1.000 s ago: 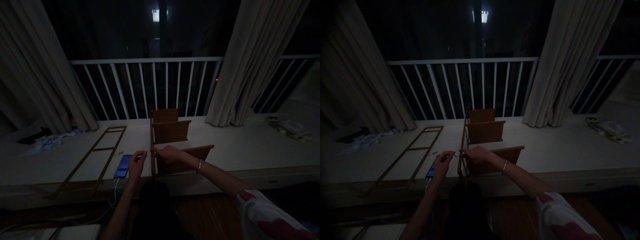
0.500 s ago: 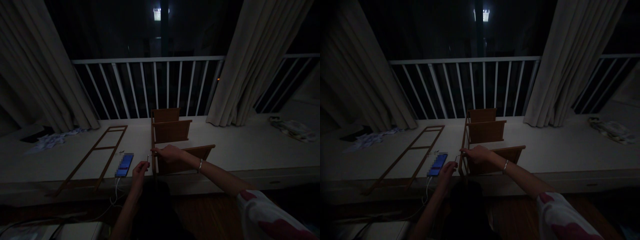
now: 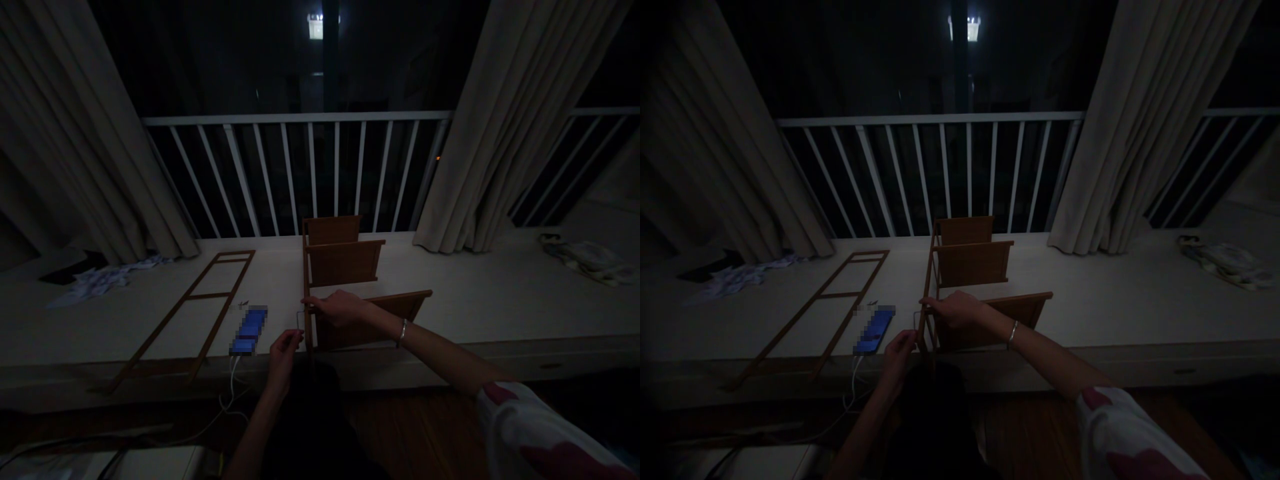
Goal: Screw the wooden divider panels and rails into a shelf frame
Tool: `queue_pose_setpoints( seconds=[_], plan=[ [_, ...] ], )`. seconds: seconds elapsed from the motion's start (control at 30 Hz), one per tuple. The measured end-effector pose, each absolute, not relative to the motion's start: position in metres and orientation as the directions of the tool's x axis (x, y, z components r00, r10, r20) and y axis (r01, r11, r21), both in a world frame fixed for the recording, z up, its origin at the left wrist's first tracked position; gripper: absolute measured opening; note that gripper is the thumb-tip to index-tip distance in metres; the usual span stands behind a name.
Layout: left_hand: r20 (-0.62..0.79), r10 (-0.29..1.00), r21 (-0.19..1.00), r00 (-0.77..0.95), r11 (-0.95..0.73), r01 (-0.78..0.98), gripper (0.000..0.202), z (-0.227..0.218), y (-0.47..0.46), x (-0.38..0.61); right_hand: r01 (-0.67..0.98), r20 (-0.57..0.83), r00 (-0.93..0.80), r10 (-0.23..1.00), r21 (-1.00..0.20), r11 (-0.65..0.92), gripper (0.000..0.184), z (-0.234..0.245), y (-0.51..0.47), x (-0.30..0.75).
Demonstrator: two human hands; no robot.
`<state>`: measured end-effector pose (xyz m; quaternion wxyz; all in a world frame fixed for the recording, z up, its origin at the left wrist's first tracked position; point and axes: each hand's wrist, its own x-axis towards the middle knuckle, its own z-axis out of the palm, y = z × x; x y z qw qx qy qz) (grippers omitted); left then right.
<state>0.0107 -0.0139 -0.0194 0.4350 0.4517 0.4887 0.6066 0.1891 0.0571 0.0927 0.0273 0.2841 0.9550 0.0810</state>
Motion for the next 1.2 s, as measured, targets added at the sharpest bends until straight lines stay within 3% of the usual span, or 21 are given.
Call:
queue_pose_setpoints(
  seconds=[0.67,0.9,1.2],
  plan=[
    [0.132,0.972,0.986,-0.194,-0.15,-0.078,0.024,-0.034,0.018,0.006,0.545,-0.035,-0.834,0.551,0.111,0.831,0.065,0.098,0.055,0.189],
    [0.123,0.968,0.984,-0.221,-0.148,-0.101,0.024,-0.029,0.031,0.005,0.534,-0.029,-0.839,0.543,0.145,0.833,0.067,0.095,0.056,0.188],
    [0.149,0.974,0.988,-0.172,-0.152,-0.004,0.031,-0.041,0.044,-0.001,0.518,0.0,-0.851,0.525,0.167,0.839,0.068,0.09,0.06,0.189]
  ],
)
